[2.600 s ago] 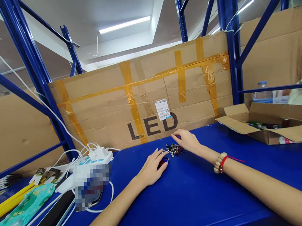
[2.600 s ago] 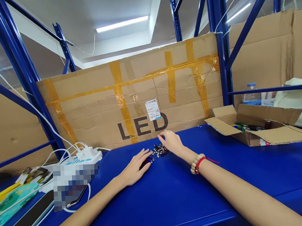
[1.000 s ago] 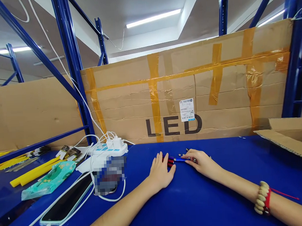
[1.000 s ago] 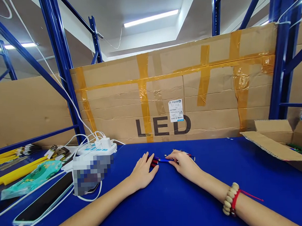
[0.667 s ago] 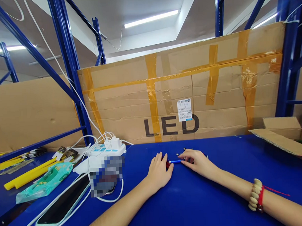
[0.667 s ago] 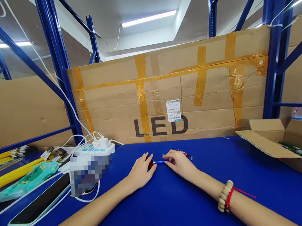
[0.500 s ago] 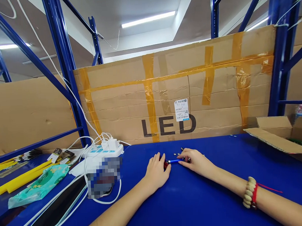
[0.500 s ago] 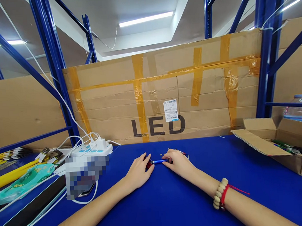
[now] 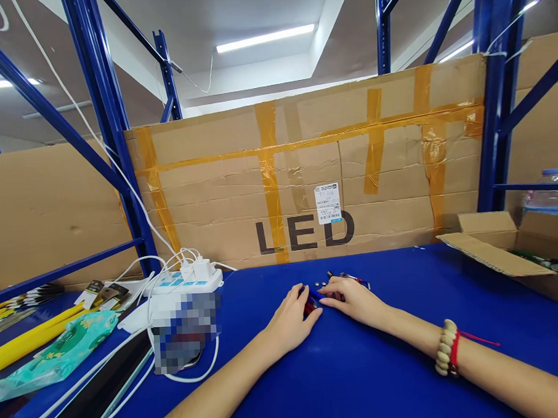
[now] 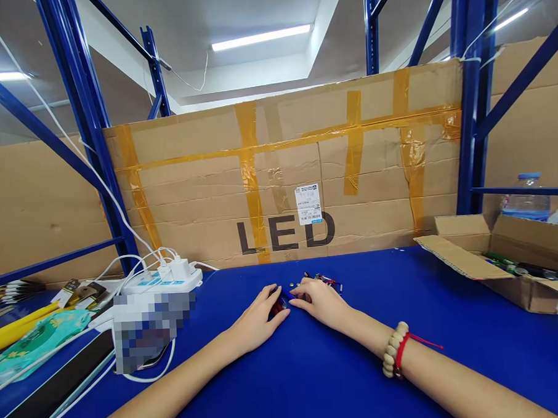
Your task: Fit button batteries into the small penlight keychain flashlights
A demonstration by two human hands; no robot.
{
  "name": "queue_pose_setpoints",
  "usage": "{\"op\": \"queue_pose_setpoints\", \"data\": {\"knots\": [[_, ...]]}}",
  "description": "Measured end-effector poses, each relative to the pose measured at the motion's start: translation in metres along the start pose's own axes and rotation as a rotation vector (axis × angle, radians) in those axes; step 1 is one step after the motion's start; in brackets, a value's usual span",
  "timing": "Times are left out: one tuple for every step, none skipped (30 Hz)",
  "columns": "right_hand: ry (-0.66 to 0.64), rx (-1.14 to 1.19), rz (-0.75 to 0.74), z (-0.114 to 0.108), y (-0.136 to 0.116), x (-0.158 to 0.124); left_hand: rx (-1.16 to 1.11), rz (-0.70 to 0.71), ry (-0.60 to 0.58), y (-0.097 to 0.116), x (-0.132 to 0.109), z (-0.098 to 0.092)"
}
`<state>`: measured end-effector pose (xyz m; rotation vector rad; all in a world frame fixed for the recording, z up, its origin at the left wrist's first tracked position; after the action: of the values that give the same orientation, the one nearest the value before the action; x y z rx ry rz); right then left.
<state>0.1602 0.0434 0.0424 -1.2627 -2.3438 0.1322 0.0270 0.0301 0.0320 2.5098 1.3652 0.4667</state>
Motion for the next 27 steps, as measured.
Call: {"op": "queue_pose_setpoints", "data": {"knots": [[-0.005, 0.004, -0.014, 0.0, -0.002, 0.0, -0.012, 0.006, -0.011, -0.001, 0.0, 0.001], [-0.009, 0.007, -0.028, 0.0, -0.003, -0.001, -0.023, 0.012, -0.023, -0.002, 0.001, 0.002], [-0.013, 0.008, -0.039, 0.0, -0.004, -0.001, -0.032, 0.019, -0.035, -0.002, 0.001, 0.003], [-0.016, 0.008, -0.048, 0.0, -0.005, -0.001, -0.038, 0.032, -0.047, -0.002, 0.002, 0.004], [-0.019, 0.007, -0.054, 0.0, -0.005, -0.002, -0.04, 0.049, -0.057, -0.002, 0.002, 0.004], [-0.022, 0.005, -0.06, 0.0, -0.006, -0.002, -0.038, 0.071, -0.066, -0.001, 0.003, 0.004], [-0.023, 0.004, -0.063, 0.0, -0.006, -0.002, -0.033, 0.093, -0.074, 0.0, 0.003, 0.003], [-0.022, 0.003, -0.065, 0.0, -0.007, -0.002, -0.026, 0.115, -0.083, 0.001, 0.003, 0.003], [-0.021, 0.001, -0.065, 0.0, -0.008, -0.003, -0.018, 0.132, -0.092, 0.002, 0.003, 0.002], [-0.018, 0.0, -0.063, -0.001, -0.009, -0.003, -0.011, 0.143, -0.102, 0.003, 0.003, 0.002], [-0.014, -0.002, -0.059, -0.002, -0.009, -0.003, -0.005, 0.147, -0.112, 0.003, 0.004, 0.001], [-0.006, -0.005, -0.052, -0.002, -0.01, -0.003, 0.002, 0.146, -0.121, 0.003, 0.004, 0.001], [0.006, -0.01, -0.04, -0.003, -0.01, -0.004, 0.01, 0.138, -0.125, 0.002, 0.004, 0.001], [0.022, -0.016, -0.023, -0.005, -0.009, -0.004, 0.02, 0.123, -0.122, 0.001, 0.004, 0.001], [0.042, -0.023, 0.0, -0.006, -0.008, -0.004, 0.032, 0.102, -0.111, 0.0, 0.005, 0.0], [0.062, -0.031, 0.025, -0.008, -0.005, -0.004, 0.046, 0.073, -0.092, -0.002, 0.005, 0.0], [0.082, -0.039, 0.053, -0.01, -0.003, -0.004, 0.062, 0.037, -0.067, -0.005, 0.006, -0.001], [0.098, -0.047, 0.081, -0.011, 0.0, -0.004, 0.079, -0.004, -0.036, -0.008, 0.006, -0.003], [0.11, -0.054, 0.106, -0.012, 0.004, -0.004, 0.098, -0.048, -0.002, -0.012, 0.007, -0.004], [0.118, -0.06, 0.127, -0.013, 0.007, -0.004, 0.117, -0.094, 0.032, -0.015, 0.007, -0.006], [0.122, -0.065, 0.145, -0.013, 0.009, -0.004, 0.136, -0.14, 0.066, -0.019, 0.007, -0.008], [0.122, -0.069, 0.158, -0.013, 0.012, -0.004, 0.155, -0.184, 0.098, -0.023, 0.007, -0.01], [0.117, -0.073, 0.166, -0.013, 0.013, -0.004, 0.174, -0.224, 0.126, -0.027, 0.006, -0.011], [0.109, -0.077, 0.17, -0.013, 0.014, -0.004, 0.193, -0.259, 0.15, -0.031, 0.005, -0.013], [0.1, -0.081, 0.169, -0.012, 0.015, -0.004, 0.211, -0.29, 0.17, -0.034, 0.005, -0.015], [0.089, -0.086, 0.164, -0.011, 0.014, -0.004, 0.229, -0.317, 0.187, -0.037, 0.004, -0.016], [0.079, -0.092, 0.157, -0.01, 0.013, -0.004, 0.247, -0.342, 0.201, -0.04, 0.004, -0.018]]}}
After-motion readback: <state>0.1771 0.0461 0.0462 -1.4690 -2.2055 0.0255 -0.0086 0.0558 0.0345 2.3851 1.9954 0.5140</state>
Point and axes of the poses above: each hand's wrist, its own x-axis towards the middle knuckle, its own z-axis out of the palm, y = z × x, the point moved 6 cm from there along x, towards the middle knuckle, and after that the axes turned 3 degrees about -y, right-handed, at the moved point
